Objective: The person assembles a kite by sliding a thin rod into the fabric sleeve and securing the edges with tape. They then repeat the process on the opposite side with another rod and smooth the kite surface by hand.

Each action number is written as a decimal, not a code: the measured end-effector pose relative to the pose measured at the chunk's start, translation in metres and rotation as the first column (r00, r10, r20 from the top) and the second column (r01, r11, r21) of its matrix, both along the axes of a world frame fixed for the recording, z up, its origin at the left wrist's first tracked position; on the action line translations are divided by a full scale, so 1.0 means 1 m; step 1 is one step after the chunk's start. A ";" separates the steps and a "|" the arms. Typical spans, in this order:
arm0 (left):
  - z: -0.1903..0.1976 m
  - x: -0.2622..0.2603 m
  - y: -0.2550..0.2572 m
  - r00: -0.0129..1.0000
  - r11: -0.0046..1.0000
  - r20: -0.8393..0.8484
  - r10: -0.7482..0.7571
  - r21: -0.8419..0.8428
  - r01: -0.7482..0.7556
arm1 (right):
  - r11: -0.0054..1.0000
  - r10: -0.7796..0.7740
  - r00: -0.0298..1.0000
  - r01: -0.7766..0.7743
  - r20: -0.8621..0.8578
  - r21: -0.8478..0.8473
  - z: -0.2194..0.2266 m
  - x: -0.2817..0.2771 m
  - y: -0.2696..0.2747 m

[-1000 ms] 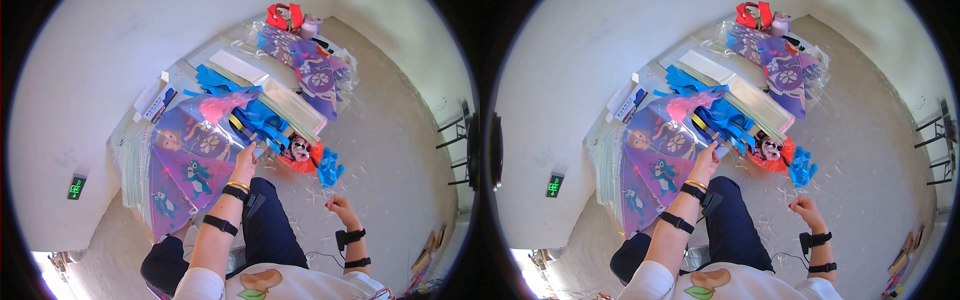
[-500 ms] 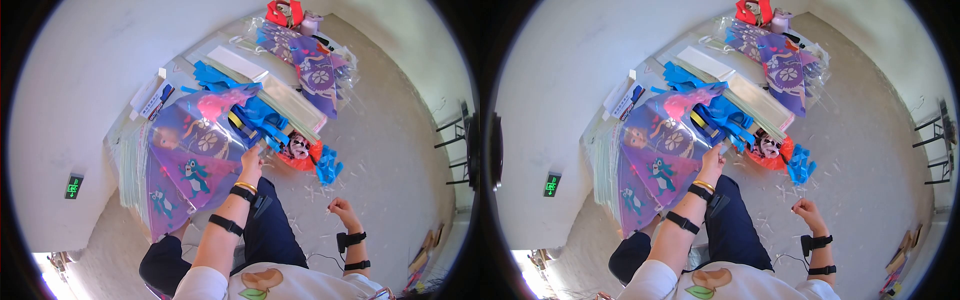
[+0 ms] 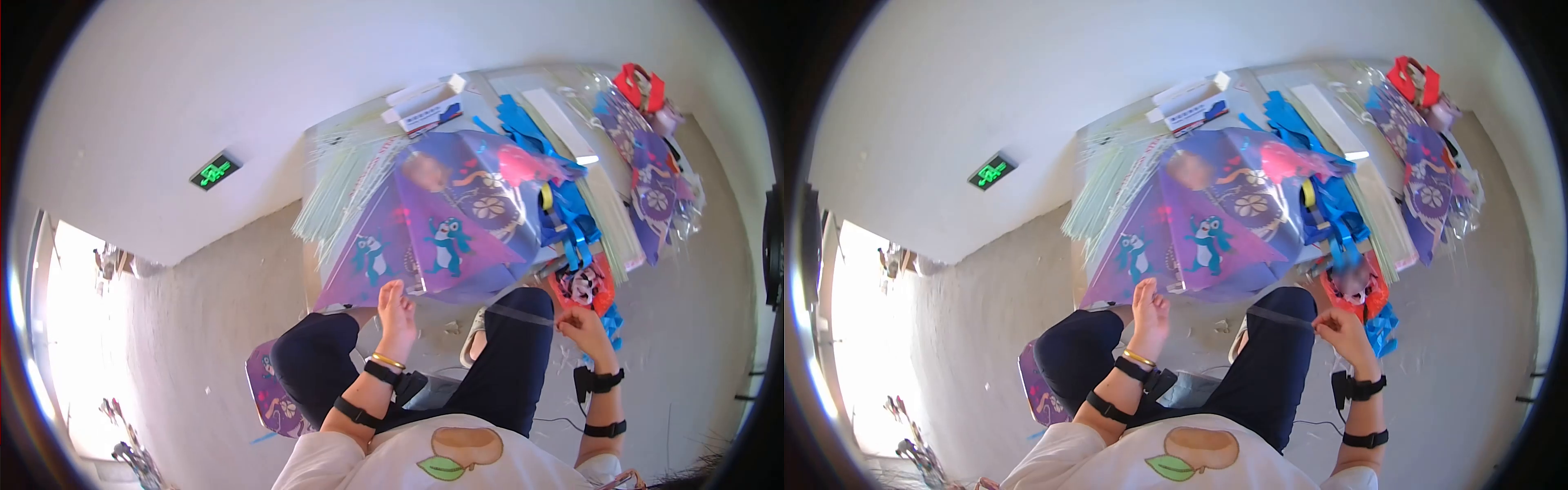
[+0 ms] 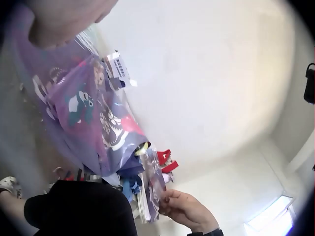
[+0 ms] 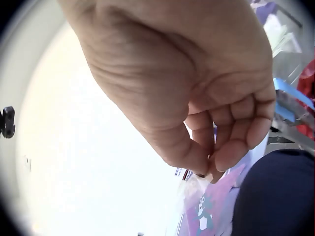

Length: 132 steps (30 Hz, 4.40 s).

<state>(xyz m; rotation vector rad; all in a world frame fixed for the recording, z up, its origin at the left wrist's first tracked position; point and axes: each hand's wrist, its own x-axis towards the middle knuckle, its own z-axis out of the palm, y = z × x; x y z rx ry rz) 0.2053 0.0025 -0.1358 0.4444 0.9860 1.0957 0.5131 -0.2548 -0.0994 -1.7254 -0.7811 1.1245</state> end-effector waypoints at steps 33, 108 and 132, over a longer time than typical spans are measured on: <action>-0.065 -0.159 0.114 0.693 0.784 0.379 0.613 -0.185 -0.592 | 0.842 0.464 0.613 -0.530 0.639 -0.104 -0.013 -0.116 0.544; -0.103 -0.116 0.154 0.700 0.674 0.033 0.713 -0.306 -0.672 | 0.819 0.514 0.562 -0.545 0.648 -0.177 -0.129 -0.105 0.636; -0.106 -0.117 0.155 0.700 0.671 0.040 0.713 -0.327 -0.665 | 0.896 0.378 0.477 -0.405 0.794 -0.183 -0.114 -0.117 0.620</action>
